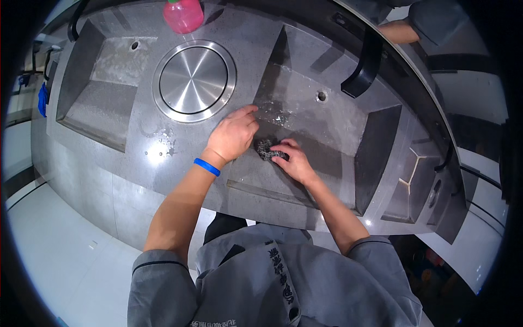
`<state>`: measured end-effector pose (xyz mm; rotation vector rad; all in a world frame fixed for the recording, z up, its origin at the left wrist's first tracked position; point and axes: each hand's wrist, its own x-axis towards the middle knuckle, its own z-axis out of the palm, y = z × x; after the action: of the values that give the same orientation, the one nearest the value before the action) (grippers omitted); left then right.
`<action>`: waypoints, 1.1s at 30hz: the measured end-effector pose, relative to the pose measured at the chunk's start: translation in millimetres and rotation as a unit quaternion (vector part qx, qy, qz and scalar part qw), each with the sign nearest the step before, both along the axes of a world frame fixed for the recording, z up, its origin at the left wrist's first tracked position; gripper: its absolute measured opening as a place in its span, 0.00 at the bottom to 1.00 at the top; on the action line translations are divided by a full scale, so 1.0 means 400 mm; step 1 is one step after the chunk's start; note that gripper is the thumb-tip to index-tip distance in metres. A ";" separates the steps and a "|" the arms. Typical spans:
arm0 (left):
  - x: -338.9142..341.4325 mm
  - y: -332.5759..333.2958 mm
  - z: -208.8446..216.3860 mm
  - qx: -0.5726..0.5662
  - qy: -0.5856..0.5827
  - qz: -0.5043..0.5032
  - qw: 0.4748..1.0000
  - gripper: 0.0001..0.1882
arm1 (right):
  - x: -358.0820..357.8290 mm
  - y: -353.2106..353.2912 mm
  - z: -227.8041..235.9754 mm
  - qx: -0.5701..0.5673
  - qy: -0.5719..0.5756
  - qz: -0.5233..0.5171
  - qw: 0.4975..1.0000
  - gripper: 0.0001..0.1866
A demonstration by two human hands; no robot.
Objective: Cleaning a restroom sink using a steel wool pad and a cloth.
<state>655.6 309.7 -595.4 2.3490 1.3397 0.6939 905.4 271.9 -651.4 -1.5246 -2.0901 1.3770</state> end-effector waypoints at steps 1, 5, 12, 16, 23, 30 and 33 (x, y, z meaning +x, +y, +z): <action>-0.001 0.003 0.001 -0.001 0.001 0.000 1.000 0.03 | 0.004 0.011 -0.012 0.000 0.001 -0.001 1.000 0.18; 0.002 0.001 -0.001 0.003 -0.002 -0.008 1.000 0.03 | 0.008 0.004 -0.038 0.163 -0.070 0.065 0.982 0.16; -0.005 -0.002 0.009 -0.022 0.030 -0.009 0.999 0.06 | -0.059 -0.129 0.082 0.062 0.075 0.124 0.988 0.13; 0.025 0.008 0.013 -0.017 -0.011 0.025 0.999 0.08 | -0.185 0.038 -0.099 0.132 -0.001 0.062 0.989 0.11; 0.001 0.002 0.004 -0.020 0.009 -0.010 1.000 0.08 | 0.053 0.214 -0.218 0.254 -0.205 -0.073 0.942 0.12; -0.003 -0.001 0.005 -0.022 0.011 0.005 1.000 0.06 | 0.297 0.285 -0.327 0.144 -0.398 -0.417 0.805 0.10; 0.002 0.009 0.002 -0.029 0.015 0.002 0.999 0.05 | 0.144 0.427 -0.381 0.249 -0.319 -0.393 0.826 0.09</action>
<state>656.4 313.3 -594.6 2.3199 1.3592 0.6139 963.0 442.7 -803.7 -2.3497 -1.5109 0.0083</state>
